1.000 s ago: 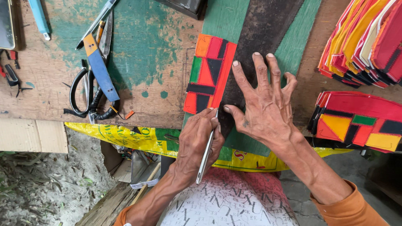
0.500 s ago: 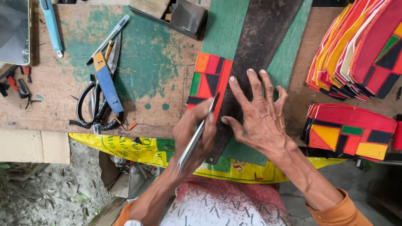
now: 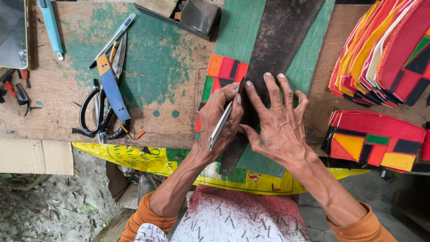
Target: The person uses a metal ruler and a utility knife to cut colorful patterned fabric pieces on a green work surface. They repeatedly align the ruler, score the fabric, and stack the cut pieces to the side.
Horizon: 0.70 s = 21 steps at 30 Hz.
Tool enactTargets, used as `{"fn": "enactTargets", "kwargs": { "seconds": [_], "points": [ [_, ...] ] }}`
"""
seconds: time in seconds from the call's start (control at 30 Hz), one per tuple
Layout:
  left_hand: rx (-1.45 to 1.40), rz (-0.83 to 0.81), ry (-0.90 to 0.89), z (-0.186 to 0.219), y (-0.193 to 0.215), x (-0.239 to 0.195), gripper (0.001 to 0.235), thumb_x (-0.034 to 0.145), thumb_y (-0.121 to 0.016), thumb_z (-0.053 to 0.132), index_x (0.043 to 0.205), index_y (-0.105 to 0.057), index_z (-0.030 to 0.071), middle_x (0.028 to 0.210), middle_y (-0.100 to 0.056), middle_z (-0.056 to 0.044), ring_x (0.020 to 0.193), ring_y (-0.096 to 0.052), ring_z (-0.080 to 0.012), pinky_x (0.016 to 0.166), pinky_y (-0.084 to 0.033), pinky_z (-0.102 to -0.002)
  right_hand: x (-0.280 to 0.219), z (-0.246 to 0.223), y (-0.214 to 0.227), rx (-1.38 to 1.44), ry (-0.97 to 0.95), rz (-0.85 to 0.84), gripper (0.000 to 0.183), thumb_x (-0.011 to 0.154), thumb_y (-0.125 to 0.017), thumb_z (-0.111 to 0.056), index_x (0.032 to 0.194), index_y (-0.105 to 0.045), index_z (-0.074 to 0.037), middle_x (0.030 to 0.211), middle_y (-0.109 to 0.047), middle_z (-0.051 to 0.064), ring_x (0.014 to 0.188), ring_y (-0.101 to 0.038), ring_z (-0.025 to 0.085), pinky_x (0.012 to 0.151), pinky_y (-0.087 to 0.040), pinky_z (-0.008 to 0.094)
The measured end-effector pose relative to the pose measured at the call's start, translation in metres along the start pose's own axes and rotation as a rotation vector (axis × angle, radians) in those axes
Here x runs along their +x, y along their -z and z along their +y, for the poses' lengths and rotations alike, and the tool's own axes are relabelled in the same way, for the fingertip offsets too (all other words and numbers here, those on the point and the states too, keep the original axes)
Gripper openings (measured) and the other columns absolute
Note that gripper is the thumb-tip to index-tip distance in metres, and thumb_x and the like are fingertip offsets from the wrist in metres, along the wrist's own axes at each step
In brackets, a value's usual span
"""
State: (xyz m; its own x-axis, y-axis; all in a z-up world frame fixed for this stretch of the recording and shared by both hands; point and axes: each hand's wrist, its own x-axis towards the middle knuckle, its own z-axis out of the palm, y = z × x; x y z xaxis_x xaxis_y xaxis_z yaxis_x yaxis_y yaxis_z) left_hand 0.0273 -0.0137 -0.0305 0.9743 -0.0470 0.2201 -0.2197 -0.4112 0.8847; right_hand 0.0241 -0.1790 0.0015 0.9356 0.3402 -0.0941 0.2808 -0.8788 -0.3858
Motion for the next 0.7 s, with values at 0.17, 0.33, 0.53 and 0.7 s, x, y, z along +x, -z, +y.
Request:
{"fn": "enactTargets", "kwargs": {
  "seconds": [0.17,0.33,0.53,0.7],
  "points": [
    [0.021,-0.032,0.054,-0.001,0.001,0.000,0.017,0.102,-0.065,0.006,0.117,-0.059,0.001,0.121,-0.071,-0.018,0.108,-0.073,-0.0287,0.094,-0.059,-0.037,-0.001,0.001,-0.001,-0.010,0.000,-0.009,0.097,0.071,-0.082,-0.044,0.155,-0.043,-0.016,0.157,-0.030,0.023,0.146,-0.024,0.043,0.104,-0.027,0.070],
    [0.025,-0.049,0.062,0.004,0.002,0.002,0.018,0.102,-0.065,0.007,0.118,-0.059,0.001,0.121,-0.071,-0.017,0.106,-0.073,-0.0284,0.093,-0.059,-0.037,-0.001,0.002,-0.002,-0.005,0.005,-0.004,0.097,0.070,-0.082,-0.044,0.155,-0.043,-0.016,0.157,-0.030,0.023,0.146,-0.024,0.043,0.104,-0.027,0.070],
    [0.195,-0.058,-0.067,0.016,0.004,0.013,0.014,0.100,-0.064,0.007,0.111,-0.057,0.003,0.109,-0.066,-0.017,0.100,-0.064,-0.0352,0.089,-0.051,-0.044,-0.001,0.003,-0.002,0.000,0.018,0.009,0.099,0.069,-0.082,-0.041,0.156,-0.042,-0.017,0.158,-0.030,0.023,0.146,-0.025,0.043,0.106,-0.027,0.070],
    [0.232,-0.187,-0.032,0.019,0.010,0.024,0.012,0.101,-0.064,0.009,0.100,-0.052,0.004,0.085,-0.058,-0.015,0.082,-0.057,-0.0363,0.076,-0.044,-0.047,0.000,0.002,-0.001,0.013,0.013,0.008,0.098,0.069,-0.083,-0.041,0.156,-0.042,-0.018,0.157,-0.030,0.023,0.145,-0.025,0.044,0.105,-0.027,0.070]
  ]
}}
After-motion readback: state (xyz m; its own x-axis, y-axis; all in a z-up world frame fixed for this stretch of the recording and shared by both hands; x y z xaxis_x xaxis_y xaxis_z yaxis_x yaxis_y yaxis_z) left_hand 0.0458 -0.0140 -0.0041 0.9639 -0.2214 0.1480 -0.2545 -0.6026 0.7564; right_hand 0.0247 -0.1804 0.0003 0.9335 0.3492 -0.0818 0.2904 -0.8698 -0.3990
